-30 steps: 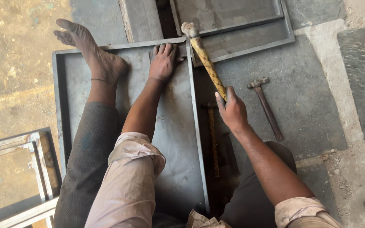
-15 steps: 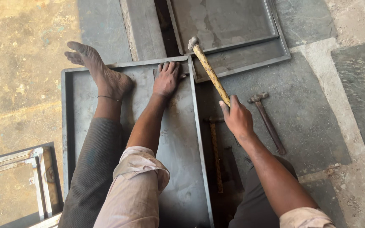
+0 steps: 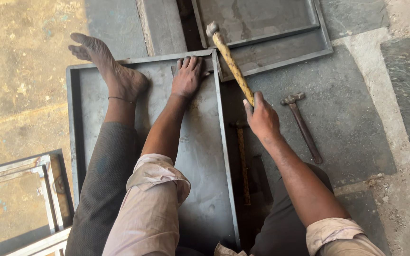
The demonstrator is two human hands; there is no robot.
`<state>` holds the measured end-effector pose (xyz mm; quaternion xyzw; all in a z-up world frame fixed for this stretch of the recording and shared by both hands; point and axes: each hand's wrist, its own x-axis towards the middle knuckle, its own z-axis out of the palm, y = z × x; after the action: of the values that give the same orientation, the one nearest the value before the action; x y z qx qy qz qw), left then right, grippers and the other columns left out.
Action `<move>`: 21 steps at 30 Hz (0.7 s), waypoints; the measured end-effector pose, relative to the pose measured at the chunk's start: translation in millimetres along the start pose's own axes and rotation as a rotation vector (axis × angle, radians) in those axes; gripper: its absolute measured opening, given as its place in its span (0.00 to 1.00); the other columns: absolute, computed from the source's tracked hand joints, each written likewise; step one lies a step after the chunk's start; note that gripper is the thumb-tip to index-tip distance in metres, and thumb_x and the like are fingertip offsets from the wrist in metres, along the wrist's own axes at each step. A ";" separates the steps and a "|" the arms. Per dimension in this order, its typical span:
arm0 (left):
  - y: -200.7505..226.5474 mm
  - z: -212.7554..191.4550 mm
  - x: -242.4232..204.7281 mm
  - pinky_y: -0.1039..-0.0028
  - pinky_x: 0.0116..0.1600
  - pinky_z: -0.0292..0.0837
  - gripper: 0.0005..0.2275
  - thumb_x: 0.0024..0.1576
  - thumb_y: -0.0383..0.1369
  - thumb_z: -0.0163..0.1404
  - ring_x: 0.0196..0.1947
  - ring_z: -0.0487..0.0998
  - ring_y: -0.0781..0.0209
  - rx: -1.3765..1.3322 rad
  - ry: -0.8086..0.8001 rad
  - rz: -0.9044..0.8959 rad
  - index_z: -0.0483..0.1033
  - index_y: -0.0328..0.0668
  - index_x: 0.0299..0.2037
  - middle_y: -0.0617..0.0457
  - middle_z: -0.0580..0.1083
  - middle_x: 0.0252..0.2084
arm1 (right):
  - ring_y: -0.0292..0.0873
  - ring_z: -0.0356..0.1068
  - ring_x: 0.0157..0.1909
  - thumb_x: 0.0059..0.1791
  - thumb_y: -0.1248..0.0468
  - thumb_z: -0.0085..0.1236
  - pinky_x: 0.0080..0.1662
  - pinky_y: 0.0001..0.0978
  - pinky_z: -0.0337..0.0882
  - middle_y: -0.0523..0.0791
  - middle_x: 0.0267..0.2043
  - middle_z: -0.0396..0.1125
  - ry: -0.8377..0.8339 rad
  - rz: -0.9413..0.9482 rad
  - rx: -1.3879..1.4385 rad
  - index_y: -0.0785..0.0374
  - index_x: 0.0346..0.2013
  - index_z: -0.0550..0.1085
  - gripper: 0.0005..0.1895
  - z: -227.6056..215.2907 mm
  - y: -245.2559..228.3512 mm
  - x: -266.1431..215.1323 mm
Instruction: The person assembles a rectangular metal frame by hammering metal strips into place along the edges. They use a hammer and a metal file to secure and smooth the joints while sitting on the floor.
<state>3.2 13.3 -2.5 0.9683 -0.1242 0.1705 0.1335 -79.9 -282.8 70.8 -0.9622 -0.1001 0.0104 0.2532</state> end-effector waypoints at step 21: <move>-7.0 -0.8 13.4 0.51 0.66 0.57 0.25 0.64 0.45 0.49 0.62 0.65 0.42 -0.016 0.022 0.011 0.70 0.31 0.63 0.42 0.68 0.61 | 0.48 0.72 0.26 0.56 0.52 0.53 0.25 0.40 0.69 0.51 0.27 0.70 -0.071 0.088 0.269 0.65 0.46 0.66 0.18 48.2 20.1 -18.4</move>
<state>17.2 17.4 1.6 0.9646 -0.1296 0.1810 0.1417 -97.6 -280.2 18.4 -0.9220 -0.0645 0.0686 0.3755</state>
